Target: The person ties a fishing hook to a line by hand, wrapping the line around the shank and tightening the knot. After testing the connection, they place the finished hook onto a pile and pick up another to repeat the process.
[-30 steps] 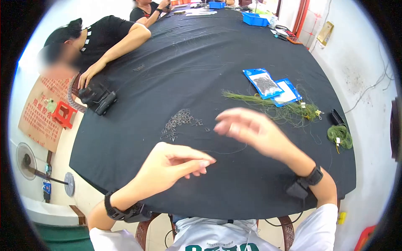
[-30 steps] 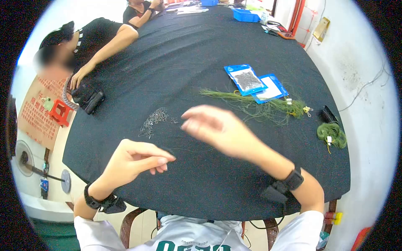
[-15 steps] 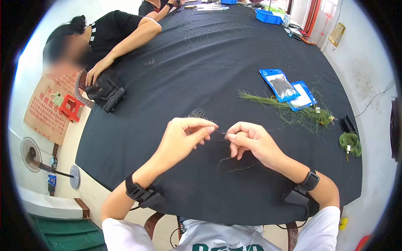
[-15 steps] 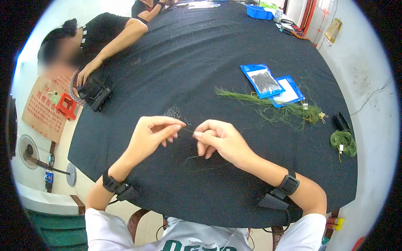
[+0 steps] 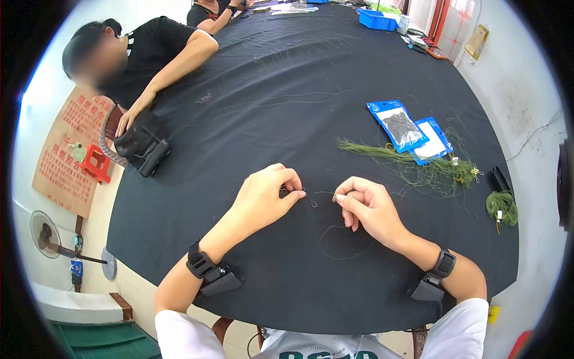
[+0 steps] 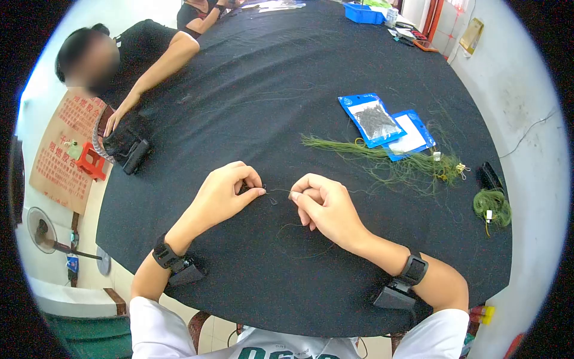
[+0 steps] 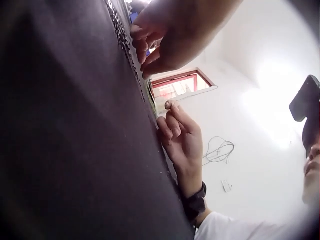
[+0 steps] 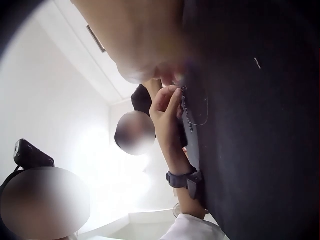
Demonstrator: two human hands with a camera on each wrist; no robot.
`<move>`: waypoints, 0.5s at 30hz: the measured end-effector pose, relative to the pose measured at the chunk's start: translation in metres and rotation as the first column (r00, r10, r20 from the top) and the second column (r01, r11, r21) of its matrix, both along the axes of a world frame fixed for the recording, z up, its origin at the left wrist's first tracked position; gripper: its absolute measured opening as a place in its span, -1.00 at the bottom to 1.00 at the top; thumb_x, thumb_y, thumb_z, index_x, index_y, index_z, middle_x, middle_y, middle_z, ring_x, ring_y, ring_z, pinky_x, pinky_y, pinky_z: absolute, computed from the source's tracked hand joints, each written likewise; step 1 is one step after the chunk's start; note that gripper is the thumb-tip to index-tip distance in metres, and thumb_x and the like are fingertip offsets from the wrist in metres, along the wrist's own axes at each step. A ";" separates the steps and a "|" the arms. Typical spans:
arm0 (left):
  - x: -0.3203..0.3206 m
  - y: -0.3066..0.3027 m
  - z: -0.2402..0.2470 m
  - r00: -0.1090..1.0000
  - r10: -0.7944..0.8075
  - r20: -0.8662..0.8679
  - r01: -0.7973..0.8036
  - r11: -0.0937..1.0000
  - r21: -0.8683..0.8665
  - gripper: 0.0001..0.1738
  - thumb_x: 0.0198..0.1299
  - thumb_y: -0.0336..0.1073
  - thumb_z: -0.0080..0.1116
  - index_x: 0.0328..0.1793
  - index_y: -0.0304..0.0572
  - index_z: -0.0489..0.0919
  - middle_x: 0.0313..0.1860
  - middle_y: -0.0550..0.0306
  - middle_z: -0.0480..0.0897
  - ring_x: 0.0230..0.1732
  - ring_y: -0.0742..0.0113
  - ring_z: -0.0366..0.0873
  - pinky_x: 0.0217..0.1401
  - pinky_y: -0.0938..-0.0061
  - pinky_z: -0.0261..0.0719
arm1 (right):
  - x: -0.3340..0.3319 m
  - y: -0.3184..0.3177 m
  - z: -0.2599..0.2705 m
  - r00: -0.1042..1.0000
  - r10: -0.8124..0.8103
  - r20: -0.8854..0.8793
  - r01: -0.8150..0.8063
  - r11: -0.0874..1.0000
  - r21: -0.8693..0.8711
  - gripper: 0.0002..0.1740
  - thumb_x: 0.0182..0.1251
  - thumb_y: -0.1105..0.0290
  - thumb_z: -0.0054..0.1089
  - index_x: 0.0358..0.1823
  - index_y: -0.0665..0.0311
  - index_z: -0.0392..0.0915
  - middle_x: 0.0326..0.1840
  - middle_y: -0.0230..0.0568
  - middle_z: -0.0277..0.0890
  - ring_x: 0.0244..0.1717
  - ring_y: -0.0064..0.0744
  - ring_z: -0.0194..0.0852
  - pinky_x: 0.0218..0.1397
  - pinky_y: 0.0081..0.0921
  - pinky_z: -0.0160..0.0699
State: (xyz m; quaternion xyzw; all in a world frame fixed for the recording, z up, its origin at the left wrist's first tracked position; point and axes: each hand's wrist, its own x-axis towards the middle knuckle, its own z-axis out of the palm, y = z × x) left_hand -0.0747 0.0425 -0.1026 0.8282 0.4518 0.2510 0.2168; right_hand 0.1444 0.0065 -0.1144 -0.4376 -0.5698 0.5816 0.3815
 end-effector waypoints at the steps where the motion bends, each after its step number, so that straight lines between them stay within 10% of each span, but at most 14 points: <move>1: 0.000 -0.001 -0.001 1.000 0.001 -0.003 -0.001 1.000 -0.008 -0.86 -0.01 -0.35 0.30 -0.32 -0.18 0.61 -0.48 0.20 0.52 -0.58 0.45 0.32 -0.50 0.55 0.29 | 0.000 0.000 0.000 1.000 0.007 0.008 -0.007 1.000 0.000 -0.87 0.34 0.39 0.01 -0.30 0.31 0.46 -0.66 -0.41 0.42 -0.65 -0.72 0.32 -0.63 -0.72 0.28; 15: 0.012 -0.015 -0.010 0.998 -0.036 -0.056 0.045 0.987 0.153 -0.83 0.01 -0.27 0.30 -0.32 -0.16 0.59 -0.44 0.17 0.55 -0.37 0.30 0.55 -0.31 0.45 0.47 | 0.001 0.001 -0.002 1.000 -0.021 0.002 0.021 0.999 0.040 -0.85 0.35 0.37 0.02 -0.31 0.32 0.47 -0.67 -0.38 0.43 -0.66 -0.70 0.33 -0.64 -0.73 0.30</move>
